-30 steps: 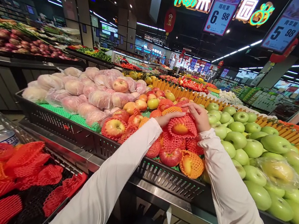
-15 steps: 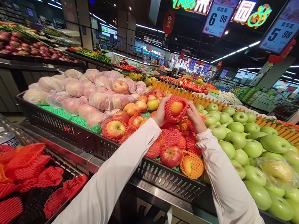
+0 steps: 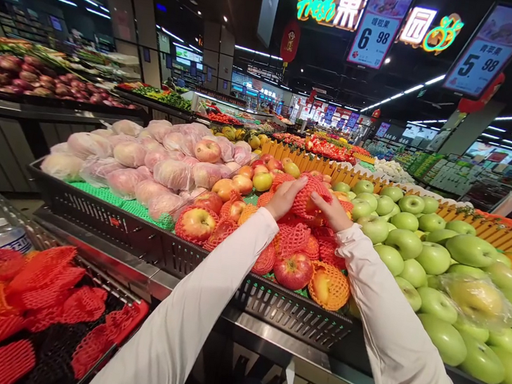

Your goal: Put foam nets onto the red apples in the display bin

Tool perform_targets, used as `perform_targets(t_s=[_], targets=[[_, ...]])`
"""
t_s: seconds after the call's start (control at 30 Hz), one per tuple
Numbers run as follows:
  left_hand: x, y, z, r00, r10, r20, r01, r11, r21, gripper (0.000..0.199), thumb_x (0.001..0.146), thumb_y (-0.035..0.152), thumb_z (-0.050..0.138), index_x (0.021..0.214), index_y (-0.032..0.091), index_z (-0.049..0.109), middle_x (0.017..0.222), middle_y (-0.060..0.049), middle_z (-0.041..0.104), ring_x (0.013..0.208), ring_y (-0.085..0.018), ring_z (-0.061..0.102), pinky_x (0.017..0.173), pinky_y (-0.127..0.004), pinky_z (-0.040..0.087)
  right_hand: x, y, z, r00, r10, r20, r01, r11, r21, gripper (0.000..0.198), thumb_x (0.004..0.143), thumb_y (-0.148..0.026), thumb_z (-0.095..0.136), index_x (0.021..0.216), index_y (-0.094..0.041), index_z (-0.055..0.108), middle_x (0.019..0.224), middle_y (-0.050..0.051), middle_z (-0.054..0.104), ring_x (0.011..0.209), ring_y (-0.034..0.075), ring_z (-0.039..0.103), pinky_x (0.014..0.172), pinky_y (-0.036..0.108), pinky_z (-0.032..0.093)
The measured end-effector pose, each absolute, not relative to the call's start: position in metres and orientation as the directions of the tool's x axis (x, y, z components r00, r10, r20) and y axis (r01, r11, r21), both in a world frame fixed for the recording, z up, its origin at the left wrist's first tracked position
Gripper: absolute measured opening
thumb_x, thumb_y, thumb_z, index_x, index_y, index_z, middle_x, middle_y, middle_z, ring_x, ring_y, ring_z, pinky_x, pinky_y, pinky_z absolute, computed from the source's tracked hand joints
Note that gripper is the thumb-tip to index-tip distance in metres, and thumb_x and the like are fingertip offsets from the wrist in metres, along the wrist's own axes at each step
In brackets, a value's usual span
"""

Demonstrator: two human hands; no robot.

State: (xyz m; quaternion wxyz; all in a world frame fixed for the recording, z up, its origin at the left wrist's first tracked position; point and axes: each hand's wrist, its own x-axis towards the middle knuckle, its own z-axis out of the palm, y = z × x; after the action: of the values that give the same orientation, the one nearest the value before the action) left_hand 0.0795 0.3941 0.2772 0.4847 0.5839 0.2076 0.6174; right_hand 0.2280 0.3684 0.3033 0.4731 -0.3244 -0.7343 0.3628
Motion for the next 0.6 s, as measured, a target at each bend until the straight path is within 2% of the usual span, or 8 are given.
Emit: perform_targets(t_s=[0.07,0.2,0.37,0.5,0.6], targets=[[0.078,0.396,0.276,0.127,0.804,0.58,-0.275,-0.534,0.8,0.035,0.089,0.052,0.055,0.082,0.019,0.065,0.095,-0.004,0.072,0.113,-0.025,0.058,0.107,-0.034,0.038,0.227,0.367,0.305,-0.317,0.821,0.475,0.138,0.535,-0.833,0.069,0.062,-0.073,0.073,0.109,-0.022,0.07,0.115,0.006,0.073,0.113,0.027,0.064,0.105,0.044,0.049],[0.078,0.394,0.274,0.124,0.76,0.638,-0.112,-0.628,0.77,0.045,0.089,0.059,0.048,0.078,0.019,0.064,0.087,-0.005,0.07,0.096,-0.023,0.062,0.094,-0.032,0.043,0.224,0.366,0.306,-0.285,0.82,0.496,0.117,0.543,-0.831,0.064,0.061,-0.068,0.077,0.105,-0.022,0.071,0.11,0.006,0.074,0.111,0.025,0.065,0.107,0.043,0.048],[0.079,0.392,0.276,0.054,0.734,0.677,-0.048,-0.675,0.736,0.041,0.087,0.058,0.054,0.079,0.019,0.064,0.086,-0.004,0.07,0.093,-0.02,0.061,0.088,-0.028,0.044,0.225,0.372,0.304,-0.184,0.811,0.556,0.144,0.581,-0.801,0.057,0.06,-0.064,0.08,0.097,-0.022,0.069,0.1,0.004,0.073,0.098,0.023,0.066,0.095,0.041,0.054],[0.078,0.392,0.281,-0.09,0.751,0.654,-0.161,-0.659,0.734,0.032,0.073,0.047,0.074,0.075,0.018,0.064,0.084,-0.003,0.067,0.087,-0.017,0.06,0.085,-0.027,0.044,0.232,0.377,0.303,-0.03,0.753,0.657,0.276,0.638,-0.719,0.056,0.059,-0.058,0.083,0.098,-0.021,0.067,0.101,0.005,0.07,0.095,0.022,0.064,0.095,0.041,0.052],[0.076,0.39,0.285,-0.001,0.847,0.532,-0.381,-0.492,0.783,0.03,0.068,0.042,0.079,0.078,0.018,0.063,0.083,0.0,0.066,0.083,-0.014,0.06,0.078,-0.025,0.046,0.235,0.376,0.304,0.001,0.715,0.699,0.299,0.667,-0.682,0.056,0.059,-0.055,0.084,0.101,-0.021,0.066,0.104,0.005,0.07,0.098,0.023,0.064,0.098,0.041,0.049]])
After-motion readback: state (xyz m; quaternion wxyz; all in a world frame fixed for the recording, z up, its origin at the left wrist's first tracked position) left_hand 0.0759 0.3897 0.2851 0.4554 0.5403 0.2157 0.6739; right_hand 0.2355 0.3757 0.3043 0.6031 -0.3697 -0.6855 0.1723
